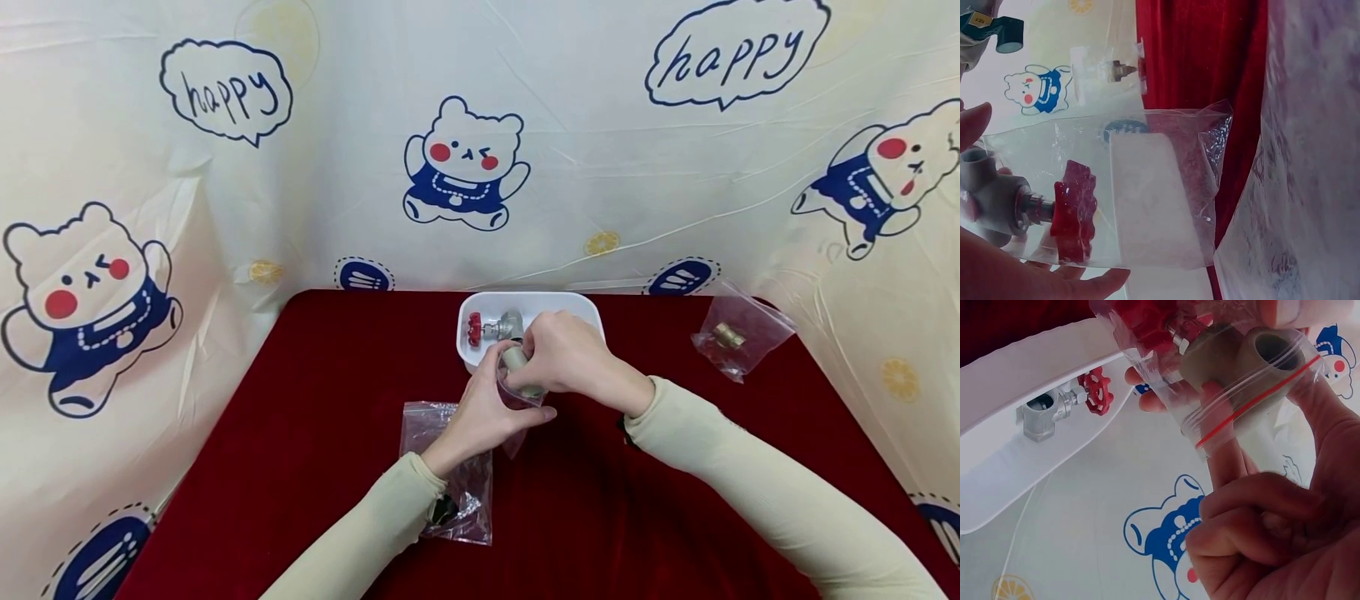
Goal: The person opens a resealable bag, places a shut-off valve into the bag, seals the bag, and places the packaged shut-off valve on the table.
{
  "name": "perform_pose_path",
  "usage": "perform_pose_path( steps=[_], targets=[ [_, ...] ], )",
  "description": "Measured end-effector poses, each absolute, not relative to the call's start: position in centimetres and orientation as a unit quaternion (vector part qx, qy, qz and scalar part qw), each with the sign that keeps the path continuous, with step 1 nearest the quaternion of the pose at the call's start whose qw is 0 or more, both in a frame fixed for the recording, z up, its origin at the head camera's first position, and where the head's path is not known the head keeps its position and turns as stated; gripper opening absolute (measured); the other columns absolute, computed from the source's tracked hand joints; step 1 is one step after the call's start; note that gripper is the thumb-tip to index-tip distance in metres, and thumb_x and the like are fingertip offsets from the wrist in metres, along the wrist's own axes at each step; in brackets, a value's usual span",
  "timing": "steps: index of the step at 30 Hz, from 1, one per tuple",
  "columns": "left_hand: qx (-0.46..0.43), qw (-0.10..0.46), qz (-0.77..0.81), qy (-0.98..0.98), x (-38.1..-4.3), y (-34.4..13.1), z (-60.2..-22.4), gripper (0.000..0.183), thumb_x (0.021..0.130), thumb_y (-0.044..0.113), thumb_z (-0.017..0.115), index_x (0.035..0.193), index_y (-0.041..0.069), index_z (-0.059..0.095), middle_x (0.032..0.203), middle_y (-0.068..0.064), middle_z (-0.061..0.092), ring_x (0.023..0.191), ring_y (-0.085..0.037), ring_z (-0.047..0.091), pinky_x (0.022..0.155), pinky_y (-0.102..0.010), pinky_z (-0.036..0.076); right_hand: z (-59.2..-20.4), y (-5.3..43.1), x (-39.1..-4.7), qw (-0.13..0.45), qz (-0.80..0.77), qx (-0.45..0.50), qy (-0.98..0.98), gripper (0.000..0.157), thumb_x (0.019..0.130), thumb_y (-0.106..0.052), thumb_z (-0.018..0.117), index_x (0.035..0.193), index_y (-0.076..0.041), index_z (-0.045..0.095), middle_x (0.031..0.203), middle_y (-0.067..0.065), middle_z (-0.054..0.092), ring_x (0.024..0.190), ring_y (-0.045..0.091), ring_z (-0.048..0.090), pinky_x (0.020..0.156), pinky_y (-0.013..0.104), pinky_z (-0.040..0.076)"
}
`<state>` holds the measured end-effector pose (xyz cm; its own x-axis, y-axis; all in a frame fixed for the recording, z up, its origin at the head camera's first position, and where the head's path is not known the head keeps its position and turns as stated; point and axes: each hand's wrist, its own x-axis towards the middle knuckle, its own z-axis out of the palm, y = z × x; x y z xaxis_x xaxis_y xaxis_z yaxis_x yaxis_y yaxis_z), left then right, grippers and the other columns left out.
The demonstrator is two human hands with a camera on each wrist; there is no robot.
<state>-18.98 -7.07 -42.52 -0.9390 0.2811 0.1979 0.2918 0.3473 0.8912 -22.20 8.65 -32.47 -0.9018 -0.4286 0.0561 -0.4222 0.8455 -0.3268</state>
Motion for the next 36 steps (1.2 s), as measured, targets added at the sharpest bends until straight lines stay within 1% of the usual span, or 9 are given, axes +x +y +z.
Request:
perform_pose_path(
  steps=[7, 13, 17, 20, 23, 26, 30, 36],
  targets=[
    [-0.173, 0.007, -0.551, -0.816, -19.0, -7.0, -42.5, 0.092, 0.075, 0.037, 0.094, 0.150, 0.018, 0.044, 0.134, 0.002, 0.059, 0.116, -0.013, 0.060, 0.104, -0.041, 0.047, -32.8, 8.3, -22.4, 0.041, -0.162, -0.213, 0.963, 0.047, 0.069, -0.033, 0.081, 0.046, -0.023, 0.041, 0.044, -0.014, 0.027, 0.050, 0.010, 0.030, 0.045, 0.029, 0.027],
    [-0.177, 0.009, -0.557, -0.812, -19.0, -7.0, -42.6, 0.088, 0.077, 0.034, 0.093, 0.149, 0.016, 0.045, 0.136, 0.001, 0.059, 0.115, -0.013, 0.061, 0.102, -0.040, 0.048, -33.3, 7.8, -22.5, 0.063, -0.157, -0.208, 0.963, 0.046, 0.069, -0.028, 0.079, 0.047, -0.022, 0.039, 0.045, -0.012, 0.026, 0.049, 0.010, 0.028, 0.045, 0.028, 0.025],
    [-0.172, 0.015, -0.557, -0.812, -19.1, -7.0, -42.7, 0.086, 0.078, 0.032, 0.093, 0.147, 0.014, 0.045, 0.135, 0.000, 0.059, 0.113, -0.014, 0.062, 0.102, -0.039, 0.049, -33.6, 7.4, -22.6, 0.069, -0.147, -0.204, 0.965, 0.044, 0.069, -0.027, 0.076, 0.049, -0.021, 0.037, 0.048, -0.011, 0.026, 0.052, 0.011, 0.028, 0.045, 0.030, 0.027],
    [-0.169, 0.018, -0.556, -0.814, -19.1, -7.0, -42.7, 0.085, 0.078, 0.032, 0.093, 0.146, 0.012, 0.046, 0.135, -0.001, 0.060, 0.113, -0.015, 0.062, 0.103, -0.039, 0.048, -33.8, 7.1, -22.7, 0.078, -0.133, -0.195, 0.969, 0.039, 0.067, -0.026, 0.074, 0.050, -0.021, 0.039, 0.050, -0.010, 0.031, 0.054, 0.012, 0.032, 0.045, 0.031, 0.031],
    [-0.166, 0.016, -0.553, -0.816, -19.1, -7.0, -42.7, 0.085, 0.078, 0.032, 0.092, 0.146, 0.012, 0.045, 0.134, -0.002, 0.060, 0.112, -0.016, 0.062, 0.103, -0.040, 0.047, -34.1, 6.8, -22.8, 0.084, -0.121, -0.188, 0.971, 0.033, 0.066, -0.026, 0.074, 0.052, -0.022, 0.044, 0.053, -0.008, 0.040, 0.057, 0.013, 0.040, 0.046, 0.035, 0.038],
    [-0.165, 0.014, -0.551, -0.818, -19.0, -7.0, -42.8, 0.085, 0.079, 0.033, 0.091, 0.146, 0.012, 0.043, 0.131, -0.002, 0.061, 0.110, -0.016, 0.062, 0.102, -0.041, 0.048, -34.6, 6.6, -22.9, 0.087, -0.112, -0.183, 0.973, 0.031, 0.068, -0.026, 0.074, 0.054, -0.021, 0.048, 0.056, -0.006, 0.046, 0.059, 0.015, 0.045, 0.049, 0.037, 0.043],
    [-0.168, 0.016, -0.548, -0.820, -19.0, -7.0, -42.8, 0.084, 0.081, 0.031, 0.090, 0.146, 0.012, 0.041, 0.128, -0.005, 0.064, 0.112, -0.018, 0.063, 0.103, -0.042, 0.048, -35.1, 6.3, -23.0, 0.092, -0.112, -0.175, 0.974, 0.028, 0.070, -0.022, 0.074, 0.058, -0.020, 0.049, 0.059, -0.004, 0.049, 0.060, 0.016, 0.047, 0.050, 0.039, 0.045],
    [-0.174, 0.013, -0.543, -0.821, -19.0, -7.0, -42.9, 0.087, 0.082, 0.024, 0.091, 0.149, 0.007, 0.038, 0.133, -0.013, 0.063, 0.120, -0.025, 0.062, 0.107, -0.045, 0.047, -36.0, 5.9, -23.1, 0.096, -0.113, -0.171, 0.974, 0.017, 0.072, -0.018, 0.072, 0.062, -0.018, 0.058, 0.065, 0.000, 0.059, 0.062, 0.018, 0.054, 0.052, 0.042, 0.049]
  ],
)
